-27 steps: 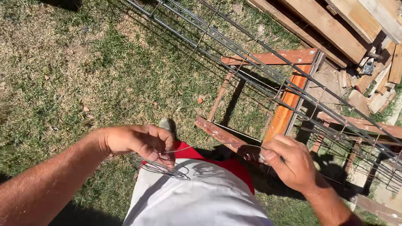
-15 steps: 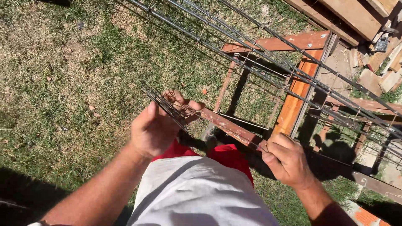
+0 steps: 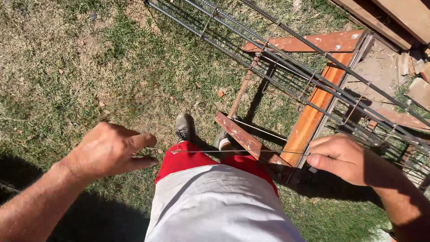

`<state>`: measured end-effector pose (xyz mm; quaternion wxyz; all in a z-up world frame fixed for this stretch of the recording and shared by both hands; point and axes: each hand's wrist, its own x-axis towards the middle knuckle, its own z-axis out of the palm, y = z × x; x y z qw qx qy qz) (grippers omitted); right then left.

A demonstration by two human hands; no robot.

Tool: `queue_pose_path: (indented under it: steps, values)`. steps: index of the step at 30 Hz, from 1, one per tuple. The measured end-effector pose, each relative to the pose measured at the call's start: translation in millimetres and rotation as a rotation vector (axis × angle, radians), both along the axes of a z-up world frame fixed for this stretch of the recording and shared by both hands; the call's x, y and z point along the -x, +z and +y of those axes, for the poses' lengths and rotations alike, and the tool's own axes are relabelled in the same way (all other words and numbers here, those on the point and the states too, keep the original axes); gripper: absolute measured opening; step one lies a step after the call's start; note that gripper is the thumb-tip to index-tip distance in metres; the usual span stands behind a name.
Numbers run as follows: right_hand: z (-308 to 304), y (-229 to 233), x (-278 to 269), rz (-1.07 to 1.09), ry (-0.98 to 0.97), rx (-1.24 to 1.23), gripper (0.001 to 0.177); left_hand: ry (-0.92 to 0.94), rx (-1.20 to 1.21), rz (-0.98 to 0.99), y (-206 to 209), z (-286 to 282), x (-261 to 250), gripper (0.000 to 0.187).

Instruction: The person ties rebar rods together using wire and pliers. They wrap the wire around the intersection of the rods and twist it with pliers to secure the connection. The person moves along the rebar structure to tie multiple points.

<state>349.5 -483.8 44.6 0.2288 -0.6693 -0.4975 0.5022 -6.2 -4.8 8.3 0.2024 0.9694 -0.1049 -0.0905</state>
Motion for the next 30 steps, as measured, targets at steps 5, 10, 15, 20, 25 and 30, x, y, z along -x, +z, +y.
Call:
queue_pose_path:
  steps: [5, 10, 15, 20, 25, 30]
  values:
    - [-11, -10, -17, -0.098, 0.224, 0.271, 0.057, -0.184, -0.001, 0.123, -32, -48, 47, 0.049]
    - [39, -20, -5, -0.245, 0.462, 0.274, 0.060, -0.022, 0.043, 0.462, -58, -84, 56, 0.084]
    - [105, -38, 2, -0.103, 0.480, 0.164, 0.069, 0.247, 0.611, 0.036, -30, -167, -70, 0.029]
    - [132, -50, -27, -0.065, 0.404, 0.290, 0.048, 0.388, 0.933, -0.071, -70, -222, -102, 0.019]
    - [158, -103, -87, -0.288, -0.038, 0.368, 0.068, 0.660, 1.070, 0.170, -132, -220, -90, 0.042]
    - [187, -201, -89, -0.559, -0.098, 0.327, 0.054, 1.265, 1.250, 0.265, -222, -213, -82, 0.044]
